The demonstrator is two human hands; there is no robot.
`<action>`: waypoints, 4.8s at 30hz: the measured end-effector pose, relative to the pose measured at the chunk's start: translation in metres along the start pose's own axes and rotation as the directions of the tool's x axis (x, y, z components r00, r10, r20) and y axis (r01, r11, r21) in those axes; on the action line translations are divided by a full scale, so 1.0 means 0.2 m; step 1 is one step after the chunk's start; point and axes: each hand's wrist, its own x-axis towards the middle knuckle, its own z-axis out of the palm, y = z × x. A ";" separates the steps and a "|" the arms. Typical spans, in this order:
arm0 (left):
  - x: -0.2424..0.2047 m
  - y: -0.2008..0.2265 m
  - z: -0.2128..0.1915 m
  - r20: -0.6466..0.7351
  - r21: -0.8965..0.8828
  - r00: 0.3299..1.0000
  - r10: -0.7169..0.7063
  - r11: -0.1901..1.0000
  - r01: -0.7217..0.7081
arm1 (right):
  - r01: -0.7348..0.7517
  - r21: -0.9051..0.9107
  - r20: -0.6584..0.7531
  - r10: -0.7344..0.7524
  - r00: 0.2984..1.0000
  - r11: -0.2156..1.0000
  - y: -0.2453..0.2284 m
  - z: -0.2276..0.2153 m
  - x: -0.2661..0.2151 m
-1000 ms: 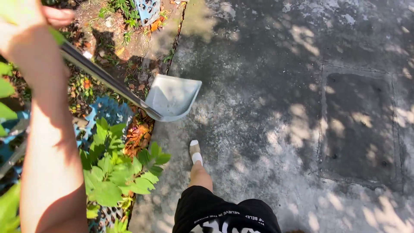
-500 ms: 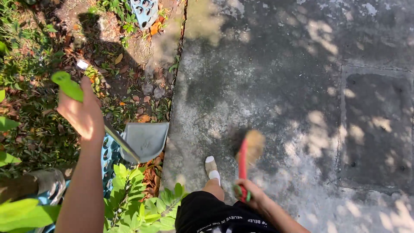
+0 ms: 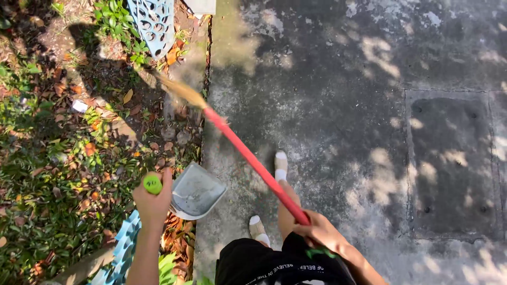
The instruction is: Sweeping the outdoor concrete ground with a broom and collecting leaves and dirt into a dustpan.
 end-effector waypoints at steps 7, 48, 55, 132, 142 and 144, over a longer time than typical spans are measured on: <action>0.20 0.01 0.32 0.007 -0.131 0.945 -0.326 0.937 0.324 | -0.248 -0.196 -0.501 0.120 0.857 0.949 -0.01 -0.97 0.22; 1.68 -0.63 0.95 -0.274 -0.009 0.734 -0.621 0.765 0.644 | -0.100 -0.763 0.034 0.194 0.980 0.638 -3.07 -0.75 4.02; 1.77 -0.66 1.10 -0.292 -0.078 0.692 -0.661 0.737 0.671 | 0.218 -0.921 0.316 0.293 0.903 0.322 -3.22 0.16 4.49; 0.56 0.25 1.08 -0.608 -0.502 -0.513 -0.607 -0.207 0.840 | 0.217 -0.974 -0.006 0.970 0.243 -0.060 -2.46 0.77 3.74; 0.43 0.05 0.95 -0.452 -0.504 -0.421 -0.787 -0.165 0.848 | 0.057 -0.980 0.198 0.910 0.363 0.191 -1.72 1.85 3.72; 0.46 0.04 0.88 -0.441 -0.513 -0.399 -0.804 -0.140 0.847 | 0.193 -0.960 0.270 0.850 0.452 0.203 -1.70 1.79 3.51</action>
